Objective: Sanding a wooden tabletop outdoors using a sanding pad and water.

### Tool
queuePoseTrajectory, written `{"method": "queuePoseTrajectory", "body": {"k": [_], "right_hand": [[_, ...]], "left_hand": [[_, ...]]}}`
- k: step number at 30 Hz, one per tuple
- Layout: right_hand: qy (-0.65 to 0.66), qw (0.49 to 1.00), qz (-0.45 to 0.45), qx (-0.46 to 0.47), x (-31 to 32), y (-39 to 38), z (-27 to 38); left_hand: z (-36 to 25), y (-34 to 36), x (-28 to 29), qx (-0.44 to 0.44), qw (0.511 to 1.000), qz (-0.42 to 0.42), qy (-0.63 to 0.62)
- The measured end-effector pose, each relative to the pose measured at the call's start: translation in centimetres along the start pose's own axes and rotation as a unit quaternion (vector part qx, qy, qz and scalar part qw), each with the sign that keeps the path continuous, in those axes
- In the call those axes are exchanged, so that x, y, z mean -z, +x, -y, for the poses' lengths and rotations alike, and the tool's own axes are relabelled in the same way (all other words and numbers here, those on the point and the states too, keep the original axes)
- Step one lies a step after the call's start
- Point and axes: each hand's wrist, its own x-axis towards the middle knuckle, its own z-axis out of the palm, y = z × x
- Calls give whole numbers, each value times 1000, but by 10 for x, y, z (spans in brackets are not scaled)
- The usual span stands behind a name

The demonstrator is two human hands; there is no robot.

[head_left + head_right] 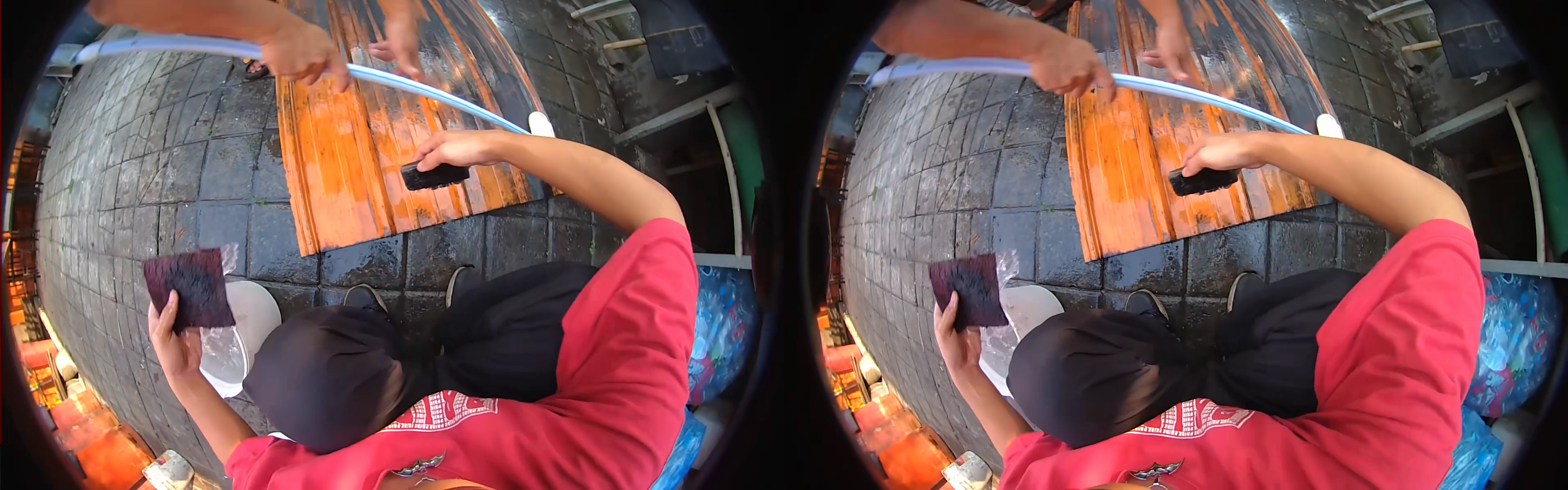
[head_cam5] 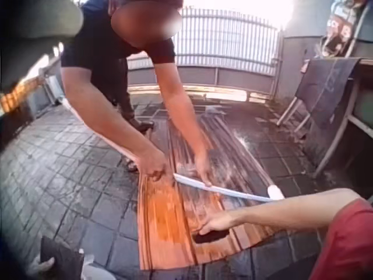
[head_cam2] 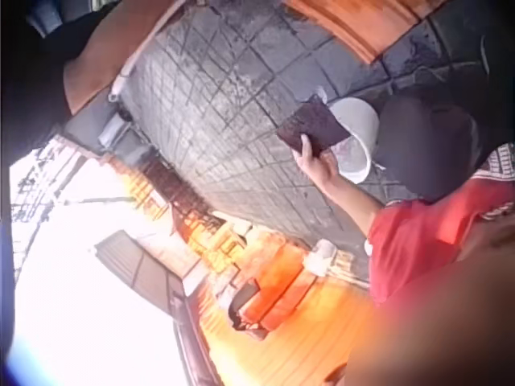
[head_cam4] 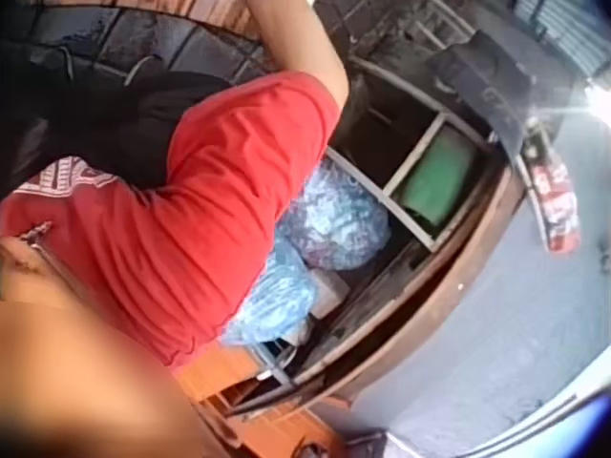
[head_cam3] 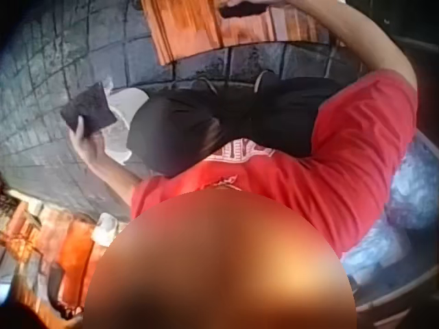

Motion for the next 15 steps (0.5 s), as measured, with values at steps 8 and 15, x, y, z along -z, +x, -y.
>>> {"method": "queuePoseTrajectory", "body": {"k": [8, 15], "right_hand": [[434, 891, -92, 90, -64, -36, -175], [695, 667, -210, 166, -118, -15, -213]], "left_hand": [[56, 59, -256, 141, 864, 416, 247], [177, 43, -389, -64, 689, 596, 407]]}}
